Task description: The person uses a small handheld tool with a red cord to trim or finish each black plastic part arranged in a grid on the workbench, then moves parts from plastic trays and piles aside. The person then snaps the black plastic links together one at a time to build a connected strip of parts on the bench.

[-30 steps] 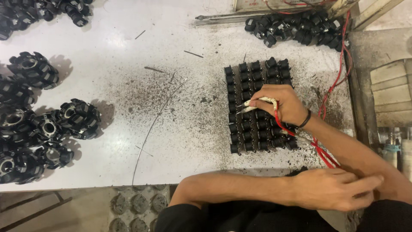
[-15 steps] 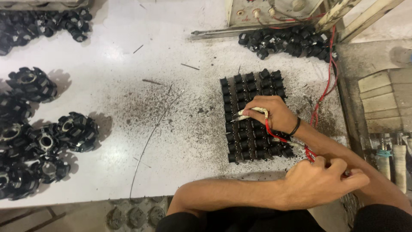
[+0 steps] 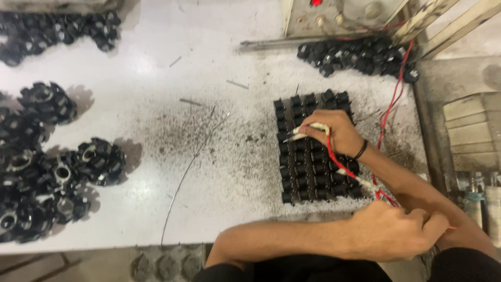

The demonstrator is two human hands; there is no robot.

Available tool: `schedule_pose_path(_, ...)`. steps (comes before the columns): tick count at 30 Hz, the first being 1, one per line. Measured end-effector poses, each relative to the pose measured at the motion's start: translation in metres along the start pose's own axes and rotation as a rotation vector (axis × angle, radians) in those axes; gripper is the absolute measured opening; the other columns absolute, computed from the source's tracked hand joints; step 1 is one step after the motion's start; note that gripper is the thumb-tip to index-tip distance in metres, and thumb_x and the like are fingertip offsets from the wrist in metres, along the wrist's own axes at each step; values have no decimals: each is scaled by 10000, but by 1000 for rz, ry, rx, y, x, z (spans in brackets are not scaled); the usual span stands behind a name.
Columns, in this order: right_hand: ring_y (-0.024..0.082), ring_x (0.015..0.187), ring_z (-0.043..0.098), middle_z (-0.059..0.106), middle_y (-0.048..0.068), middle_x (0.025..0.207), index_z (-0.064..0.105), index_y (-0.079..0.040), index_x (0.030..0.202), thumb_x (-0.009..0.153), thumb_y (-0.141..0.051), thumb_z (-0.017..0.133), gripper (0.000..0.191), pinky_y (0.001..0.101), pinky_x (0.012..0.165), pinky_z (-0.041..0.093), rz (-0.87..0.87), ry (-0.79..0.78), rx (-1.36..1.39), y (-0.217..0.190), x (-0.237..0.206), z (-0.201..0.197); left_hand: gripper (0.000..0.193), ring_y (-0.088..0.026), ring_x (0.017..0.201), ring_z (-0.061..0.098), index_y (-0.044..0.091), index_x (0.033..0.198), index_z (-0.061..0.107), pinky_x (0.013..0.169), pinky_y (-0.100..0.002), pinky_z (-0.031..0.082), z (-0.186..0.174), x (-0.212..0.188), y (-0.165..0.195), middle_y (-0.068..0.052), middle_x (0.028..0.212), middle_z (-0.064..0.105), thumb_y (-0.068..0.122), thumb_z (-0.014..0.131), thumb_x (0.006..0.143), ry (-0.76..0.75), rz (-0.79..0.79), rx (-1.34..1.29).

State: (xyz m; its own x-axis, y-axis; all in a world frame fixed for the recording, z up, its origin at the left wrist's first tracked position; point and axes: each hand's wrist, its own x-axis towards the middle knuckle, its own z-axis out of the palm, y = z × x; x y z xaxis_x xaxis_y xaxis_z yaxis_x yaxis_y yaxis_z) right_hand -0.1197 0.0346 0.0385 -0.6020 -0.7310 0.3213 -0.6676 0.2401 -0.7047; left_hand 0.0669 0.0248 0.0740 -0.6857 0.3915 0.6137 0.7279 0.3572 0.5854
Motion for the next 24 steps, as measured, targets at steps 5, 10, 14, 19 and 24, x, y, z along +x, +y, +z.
schedule_pose_path(5,235,753,704,721,97,860,739,-36,967,918,-135,768,114,347,652,530,-7,-29,-37,-3,0,-1,160,-272,521,630,11,1063,578,397,-412,425,-1,-1,0,-126,722,594,126,601,954,-70,31,-22)
schedule_pose_path(10,212,749,696,724,101,872,743,-31,986,921,-128,763,118,335,643,524,-7,-46,-28,-11,3,-7,104,-264,525,623,9,1000,558,425,-422,447,-2,-7,14,-109,662,557,90,610,960,18,74,13)
schedule_pose_path(14,180,686,670,720,97,821,769,-43,982,918,-132,778,110,327,605,484,67,-5,-55,-9,10,-22,79,-232,531,613,11,978,556,445,-412,456,-3,-9,20,-97,669,546,69,609,975,35,95,45)
schedule_pose_path(19,182,703,672,716,98,828,756,-39,981,925,-135,786,115,320,624,484,64,19,-31,0,16,-16,100,-228,512,607,-3,990,584,432,-402,454,-8,-6,21,-100,666,553,81,611,944,61,91,44)
schedule_pose_path(24,199,713,688,721,102,831,755,-36,948,913,-130,787,105,327,641,512,28,21,-45,10,20,-5,147,-241,503,620,-9,1019,605,420,-402,462,-17,-2,18,-127,667,582,92,611,912,48,87,70)
